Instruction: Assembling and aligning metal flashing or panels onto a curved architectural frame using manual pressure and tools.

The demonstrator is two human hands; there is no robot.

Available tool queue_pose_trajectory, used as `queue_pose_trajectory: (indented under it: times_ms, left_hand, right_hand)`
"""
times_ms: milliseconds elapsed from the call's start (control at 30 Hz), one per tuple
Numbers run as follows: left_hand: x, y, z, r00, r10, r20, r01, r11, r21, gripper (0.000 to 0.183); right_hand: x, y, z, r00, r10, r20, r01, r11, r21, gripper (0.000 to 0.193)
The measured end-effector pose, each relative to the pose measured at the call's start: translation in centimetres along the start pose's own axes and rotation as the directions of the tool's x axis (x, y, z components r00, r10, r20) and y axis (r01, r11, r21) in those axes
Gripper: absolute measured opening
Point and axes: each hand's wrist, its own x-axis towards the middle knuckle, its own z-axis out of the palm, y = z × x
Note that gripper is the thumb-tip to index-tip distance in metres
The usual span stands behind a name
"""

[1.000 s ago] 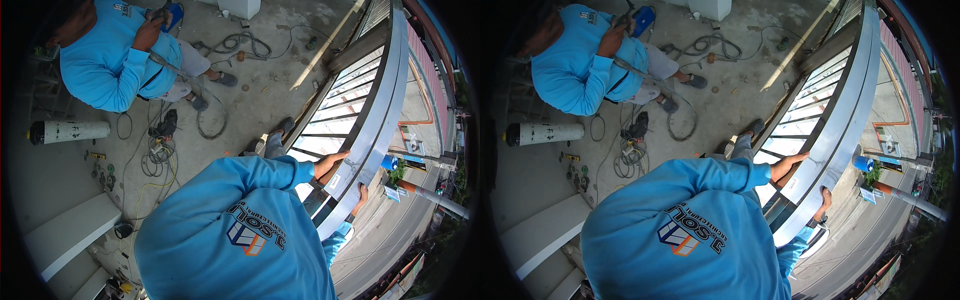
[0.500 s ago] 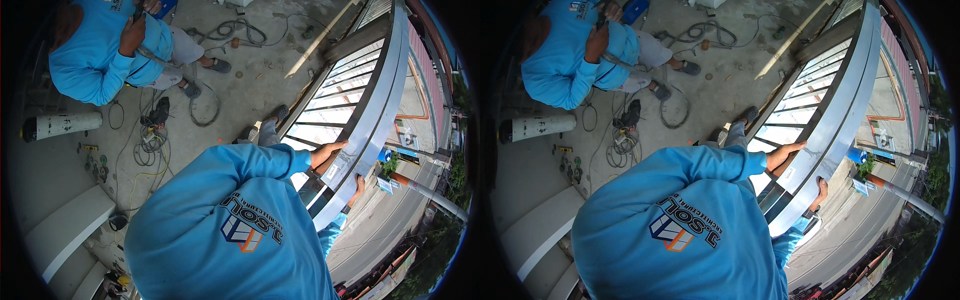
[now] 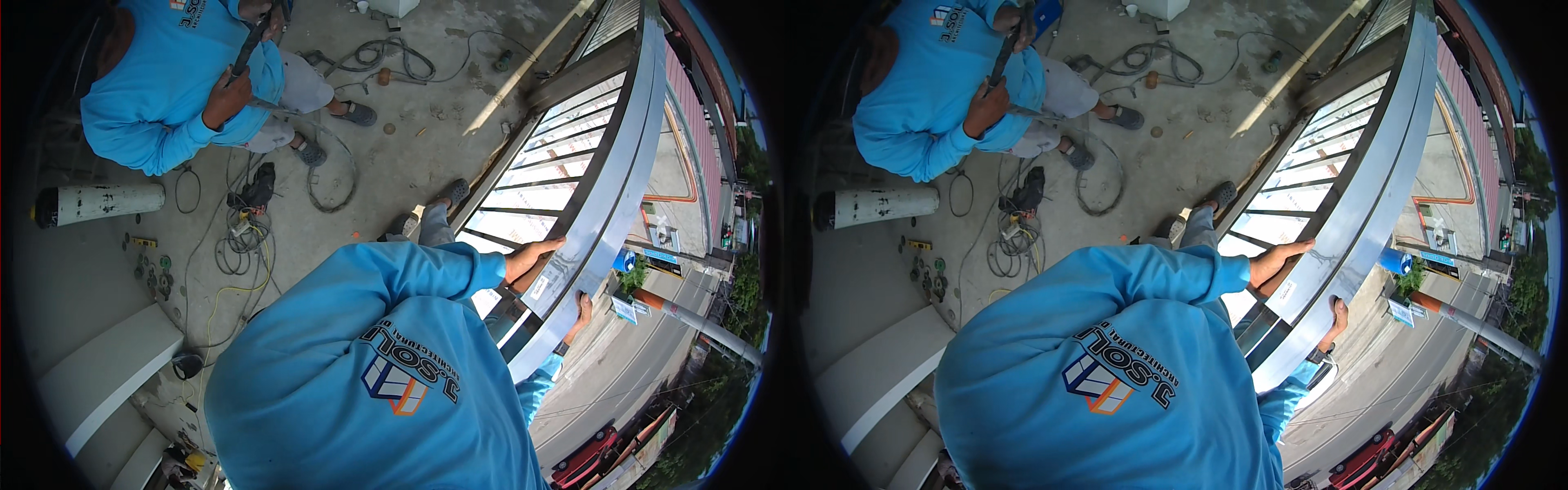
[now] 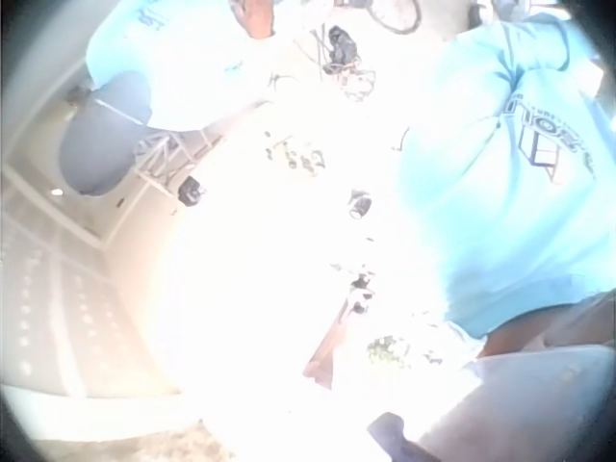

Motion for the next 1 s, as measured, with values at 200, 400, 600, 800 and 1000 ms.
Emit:
queue_pose_trajectory:
  times_ms: [200, 400, 600, 800, 1000]
  left_hand:
    - [0.2, -0.1, -0.3, 1.0, 0.01, 0.025, -0.01, 1.0, -0.005, 0.064]
    - [0.1, -0.1, -0.2, 0.999, 0.023, 0.027, -0.023, 1.0, 0.013, 0.064]
    - [0.0, 0.0, -0.4, 0.999, 0.031, 0.015, -0.031, 0.999, 0.013, 0.069]
    - [0.4, -0.3, -0.6, 0.999, 0.011, 0.033, -0.011, 1.0, 0.013, 0.072]
    - [0.2, -0.3, -0.5, 1.0, 0.017, 0.015, -0.018, 0.999, 0.049, 0.075]
  right_hand:
    - [1.7, 5.1, -4.6, 0.784, -0.621, 0.024, 0.549, 0.674, -0.494, 0.065]
    - [2.0, 5.4, -6.5, 0.805, -0.592, 0.039, 0.502, 0.644, -0.577, 0.066]
    - [1.3, 4.5, -3.1, 0.792, -0.608, 0.057, 0.556, 0.681, -0.476, 0.066]
    - [1.0, 2.8, -2.1, 0.901, -0.427, -0.073, 0.389, 0.872, -0.299, 0.062]
    - [0.3, 0.4, -1.2, 0.992, -0.127, -0.018, 0.124, 0.983, -0.135, 0.064]
